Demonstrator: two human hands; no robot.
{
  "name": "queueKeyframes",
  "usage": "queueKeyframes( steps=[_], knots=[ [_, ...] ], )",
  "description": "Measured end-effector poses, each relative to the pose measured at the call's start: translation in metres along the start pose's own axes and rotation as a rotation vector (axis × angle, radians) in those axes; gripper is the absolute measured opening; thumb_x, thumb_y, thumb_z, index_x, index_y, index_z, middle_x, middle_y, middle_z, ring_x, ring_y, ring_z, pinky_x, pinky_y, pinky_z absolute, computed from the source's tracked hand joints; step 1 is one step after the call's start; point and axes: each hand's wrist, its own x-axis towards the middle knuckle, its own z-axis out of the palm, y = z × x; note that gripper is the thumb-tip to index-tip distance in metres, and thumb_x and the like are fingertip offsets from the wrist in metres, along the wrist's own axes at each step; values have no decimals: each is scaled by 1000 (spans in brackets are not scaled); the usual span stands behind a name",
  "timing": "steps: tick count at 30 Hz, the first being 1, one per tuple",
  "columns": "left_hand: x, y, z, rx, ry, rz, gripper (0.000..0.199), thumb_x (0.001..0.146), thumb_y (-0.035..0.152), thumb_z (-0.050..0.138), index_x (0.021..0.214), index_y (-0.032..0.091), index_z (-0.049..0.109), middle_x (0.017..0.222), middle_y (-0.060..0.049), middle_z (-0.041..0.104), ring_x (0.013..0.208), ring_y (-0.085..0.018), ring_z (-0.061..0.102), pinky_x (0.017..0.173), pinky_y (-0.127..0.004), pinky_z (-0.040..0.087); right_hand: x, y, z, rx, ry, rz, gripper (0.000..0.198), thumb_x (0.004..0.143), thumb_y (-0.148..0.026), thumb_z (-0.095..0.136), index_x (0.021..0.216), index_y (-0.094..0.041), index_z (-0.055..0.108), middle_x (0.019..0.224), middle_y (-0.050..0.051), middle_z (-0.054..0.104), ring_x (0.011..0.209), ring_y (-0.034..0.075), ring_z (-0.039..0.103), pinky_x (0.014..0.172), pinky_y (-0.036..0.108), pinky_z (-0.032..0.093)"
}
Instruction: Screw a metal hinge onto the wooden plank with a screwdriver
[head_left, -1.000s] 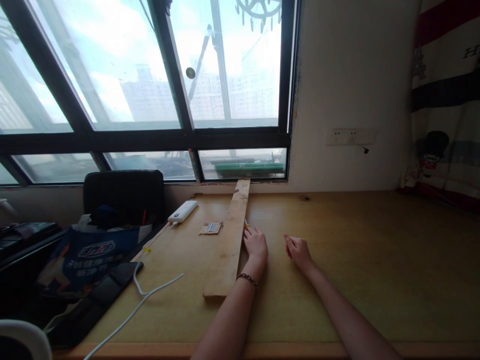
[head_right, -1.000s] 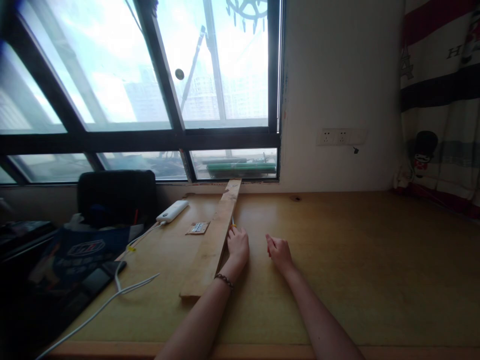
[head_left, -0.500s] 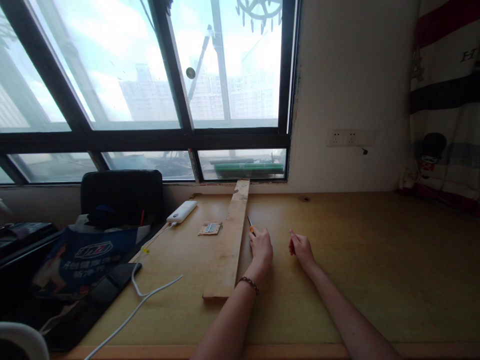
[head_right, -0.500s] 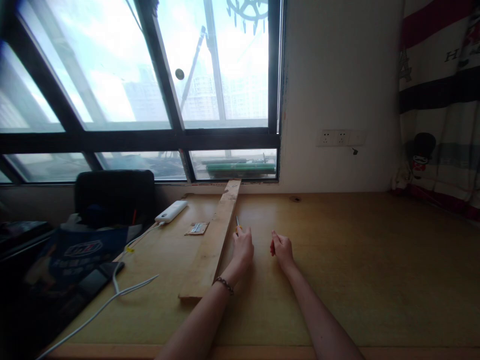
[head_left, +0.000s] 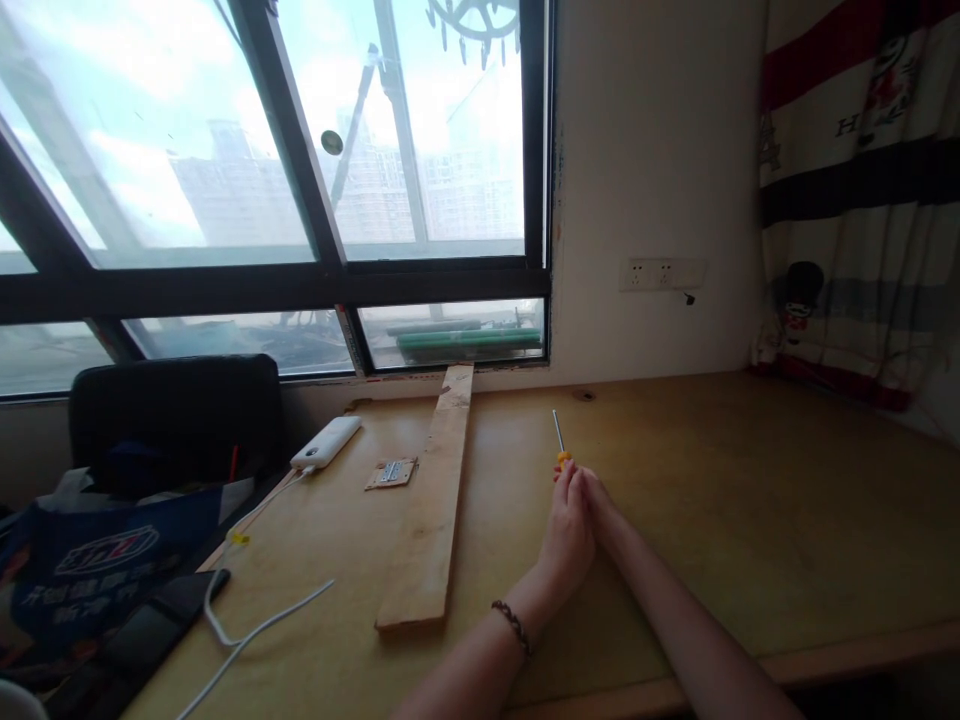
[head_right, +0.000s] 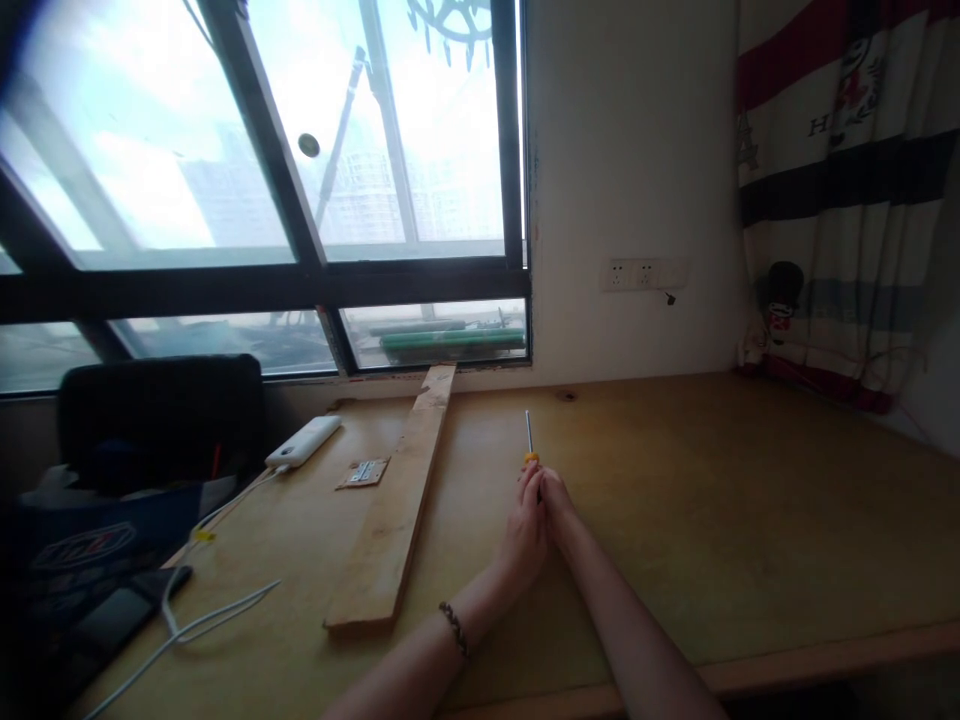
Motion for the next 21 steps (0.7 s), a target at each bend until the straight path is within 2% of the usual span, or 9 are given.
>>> queueKeyframes(
  steps=[2,4,6,9,13,21],
  knots=[
    [3,4,-8,27,-28,0,47,82,11,32,129,12,32,137,-15,33,129,-20,28,105,-40,27,6,-2,-10,-69,31,35,45,74,-57,41,64,-16,57,56,4,61,52,16,57,47,24,42],
    [7,5,-15,81,-81,-17,37,84,14,32,119,14,42,127,-14,44,119,-19,40,99,-38,35,12,-5,-23,-306,95,99,39,75,-50,45,63,-16,58,59,6,63,56,17,59,49,24,40],
    [9,5,-19,178,-176,-31,26,85,18,31,100,17,52,106,-11,57,100,-17,52,86,-32,42,16,-8,-39,-638,155,191,31,77,-41,46,69,-15,62,67,10,65,64,21,62,52,25,39],
    [9,2,-21,330,-315,-43,27,88,23,28,80,18,54,78,-6,60,70,-14,55,65,-25,42,17,-11,-60,-967,162,342,26,78,-31,45,86,-15,65,85,16,67,78,25,63,58,28,41],
    [8,2,-21,435,-378,-44,33,90,31,26,77,19,54,67,-6,61,57,-14,53,53,-23,33,15,-11,-77,-1092,158,438,28,78,-26,45,97,-16,64,94,18,65,86,27,63,64,32,45],
    [7,1,-23,551,-379,11,46,89,43,24,70,19,58,64,-9,64,56,-17,57,50,-25,27,14,-13,-90,-1153,244,571,31,78,-24,46,103,-16,62,104,19,58,93,30,60,68,36,47]
  ],
)
